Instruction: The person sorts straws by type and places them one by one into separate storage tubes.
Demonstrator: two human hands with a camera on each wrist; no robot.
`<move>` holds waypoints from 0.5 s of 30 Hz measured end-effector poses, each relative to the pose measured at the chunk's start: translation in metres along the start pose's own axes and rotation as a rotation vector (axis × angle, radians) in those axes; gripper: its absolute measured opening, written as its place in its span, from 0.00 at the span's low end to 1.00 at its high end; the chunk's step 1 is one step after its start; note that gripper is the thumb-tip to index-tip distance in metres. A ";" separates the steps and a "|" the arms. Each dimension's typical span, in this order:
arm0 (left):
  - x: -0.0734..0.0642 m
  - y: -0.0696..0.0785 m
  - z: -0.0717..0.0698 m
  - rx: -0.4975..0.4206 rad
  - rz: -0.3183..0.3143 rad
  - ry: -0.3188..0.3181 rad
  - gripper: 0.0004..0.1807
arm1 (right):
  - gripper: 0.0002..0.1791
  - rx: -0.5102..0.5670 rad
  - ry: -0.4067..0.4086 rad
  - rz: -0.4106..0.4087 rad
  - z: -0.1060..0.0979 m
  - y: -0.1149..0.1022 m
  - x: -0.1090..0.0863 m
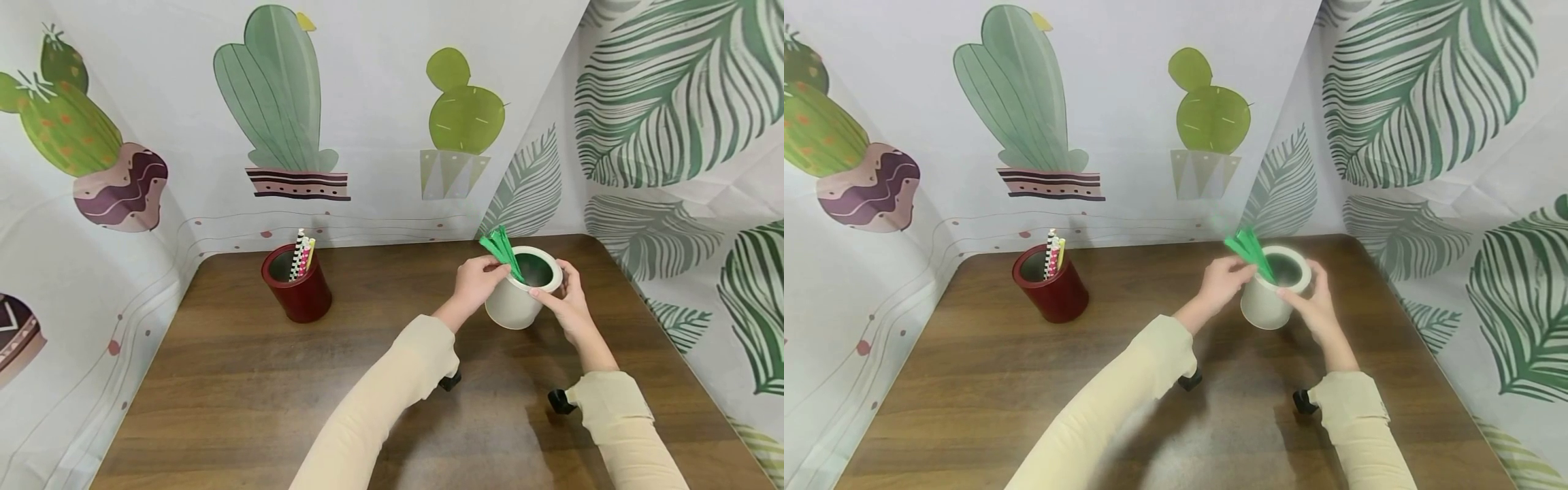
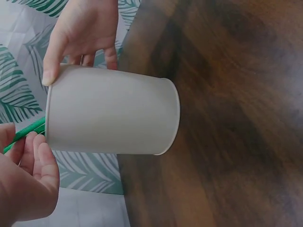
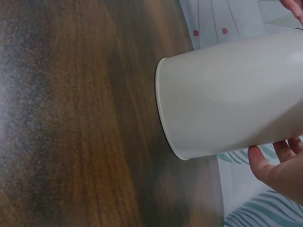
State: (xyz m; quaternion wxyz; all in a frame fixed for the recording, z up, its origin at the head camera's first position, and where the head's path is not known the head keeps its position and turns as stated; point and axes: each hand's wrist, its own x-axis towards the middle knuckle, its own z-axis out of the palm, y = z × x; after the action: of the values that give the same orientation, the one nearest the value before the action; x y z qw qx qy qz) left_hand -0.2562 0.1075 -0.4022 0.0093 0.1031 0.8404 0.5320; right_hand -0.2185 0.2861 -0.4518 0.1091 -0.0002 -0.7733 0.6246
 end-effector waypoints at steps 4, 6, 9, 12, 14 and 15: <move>-0.004 -0.007 0.002 -0.043 -0.016 -0.028 0.12 | 0.38 -0.005 0.001 0.001 0.001 0.000 0.000; -0.006 -0.012 0.002 -0.064 -0.029 -0.041 0.13 | 0.38 0.001 0.002 -0.004 0.001 0.000 0.000; -0.009 -0.023 0.002 -0.099 -0.044 -0.061 0.14 | 0.38 0.005 0.005 -0.008 0.001 0.000 0.000; -0.012 -0.034 -0.001 -0.142 -0.056 -0.062 0.15 | 0.37 0.004 0.009 -0.002 0.000 0.000 0.000; -0.014 -0.041 -0.004 -0.192 -0.069 -0.061 0.14 | 0.37 0.006 0.013 0.005 0.000 0.000 -0.001; -0.015 -0.044 -0.006 -0.212 -0.075 -0.058 0.14 | 0.37 0.005 0.015 0.009 -0.001 0.000 -0.001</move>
State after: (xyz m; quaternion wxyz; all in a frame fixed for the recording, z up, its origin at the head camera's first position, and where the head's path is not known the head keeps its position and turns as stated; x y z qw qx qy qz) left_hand -0.2497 0.0815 -0.4401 0.0644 0.0853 0.7821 0.6139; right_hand -0.2178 0.2867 -0.4521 0.1122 -0.0081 -0.7708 0.6271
